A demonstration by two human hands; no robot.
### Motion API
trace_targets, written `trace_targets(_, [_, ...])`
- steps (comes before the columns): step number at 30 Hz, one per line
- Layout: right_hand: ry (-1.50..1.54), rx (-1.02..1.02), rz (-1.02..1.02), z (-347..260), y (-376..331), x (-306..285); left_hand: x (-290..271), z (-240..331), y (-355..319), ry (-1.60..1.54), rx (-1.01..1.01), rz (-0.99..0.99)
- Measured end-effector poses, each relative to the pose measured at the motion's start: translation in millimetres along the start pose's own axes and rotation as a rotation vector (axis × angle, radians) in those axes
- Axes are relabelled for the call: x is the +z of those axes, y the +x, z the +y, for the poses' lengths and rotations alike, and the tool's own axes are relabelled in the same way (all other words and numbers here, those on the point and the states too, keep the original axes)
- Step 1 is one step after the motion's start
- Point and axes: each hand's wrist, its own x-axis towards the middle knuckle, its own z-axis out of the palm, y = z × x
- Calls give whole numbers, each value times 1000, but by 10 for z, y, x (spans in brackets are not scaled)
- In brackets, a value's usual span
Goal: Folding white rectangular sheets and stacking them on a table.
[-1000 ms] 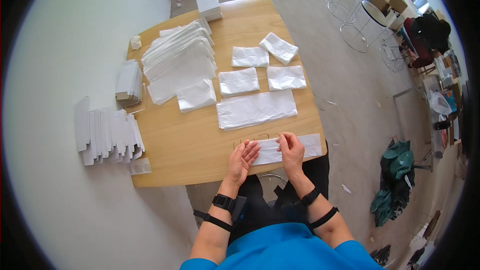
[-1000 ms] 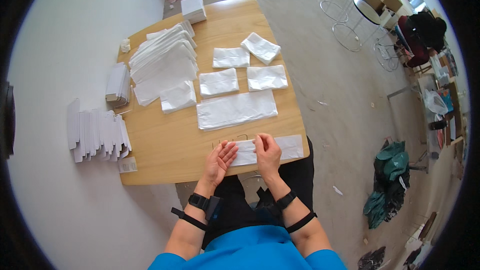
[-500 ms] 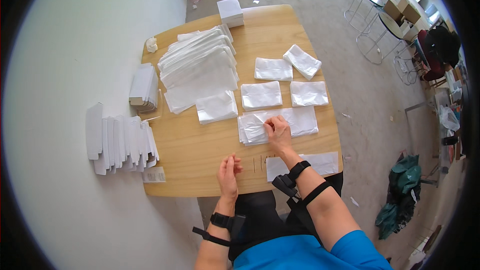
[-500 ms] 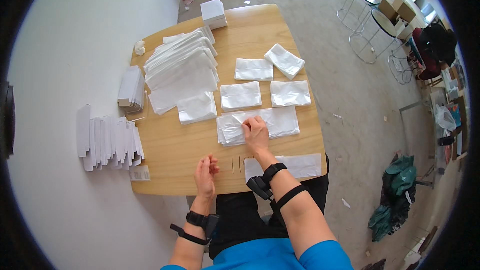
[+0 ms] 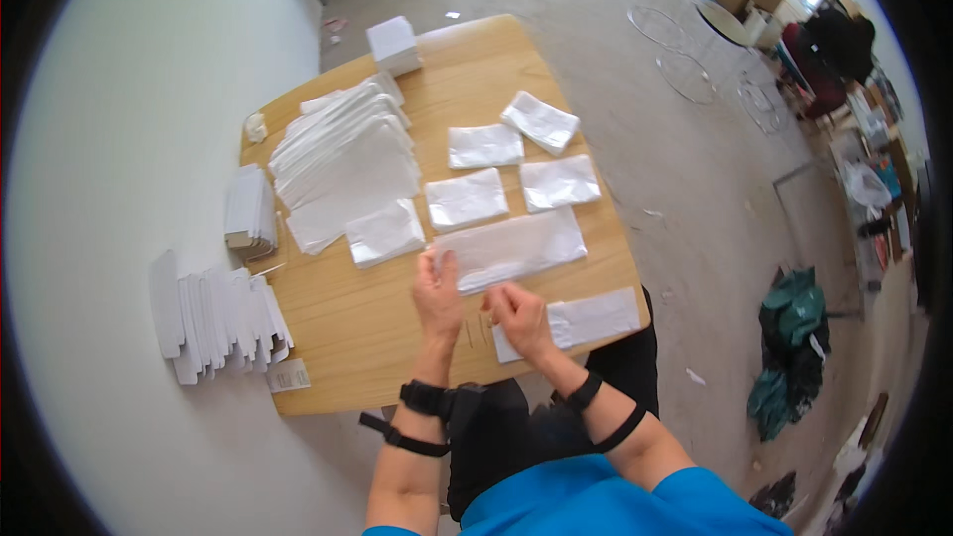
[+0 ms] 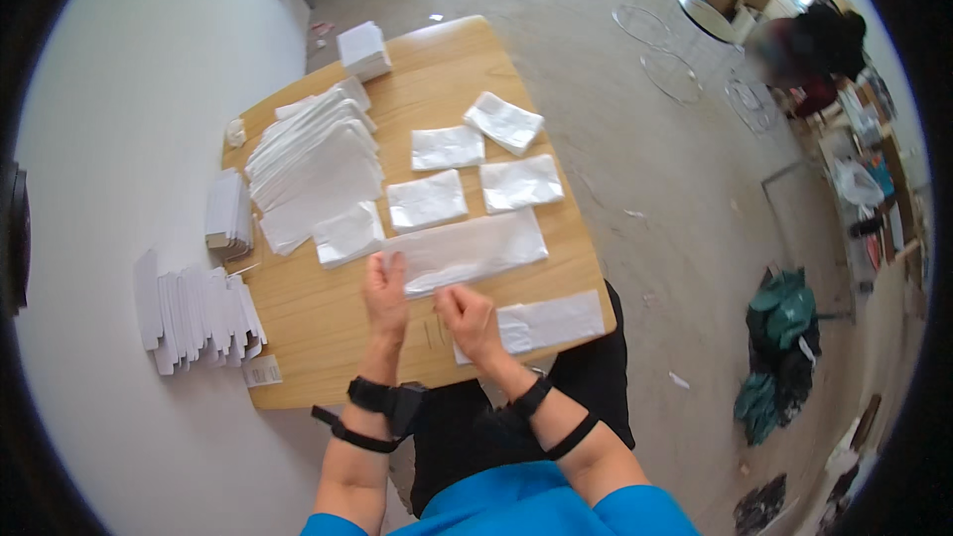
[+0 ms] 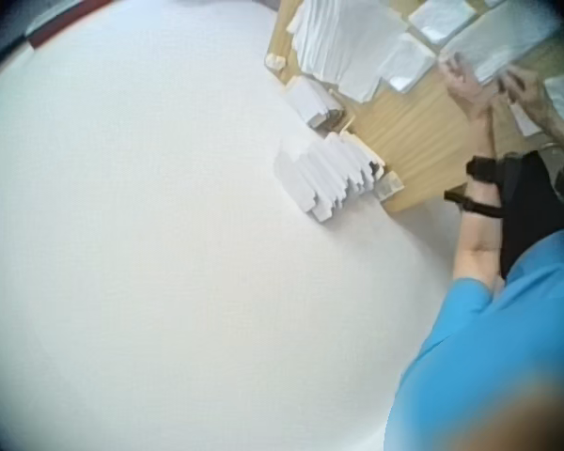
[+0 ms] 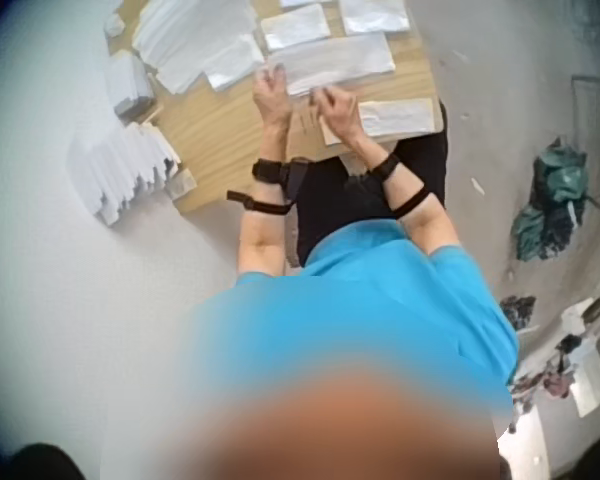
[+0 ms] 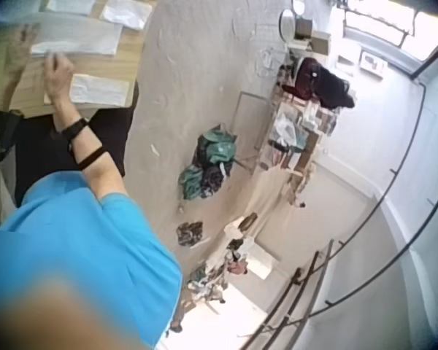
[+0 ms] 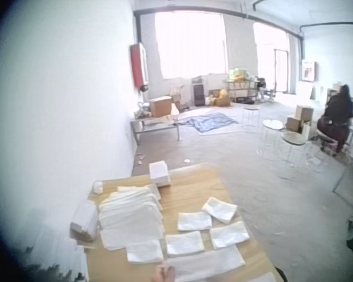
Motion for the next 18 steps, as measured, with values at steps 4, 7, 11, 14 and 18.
trace_targets(4, [-292,-378,210,60,-719,-182,-618,135,-364,-200,-19,86])
trace_targets(7, [-806,-672,306,272,-985,-797,-995,165,-685,-399,-50,135])
trace_targets(11, [-808,-652,81,473,-1162,-1111,-1458,56,-1106,-469,-47,205])
trace_targets(14, [-850,-738,-7,510,-1166,-1107,-1568,-61,-1386,-429,-80,280])
trace_targets(18, [-845,-738,-72,555,-1125,-1056,-1583,-109,-1643,-400,-115,296])
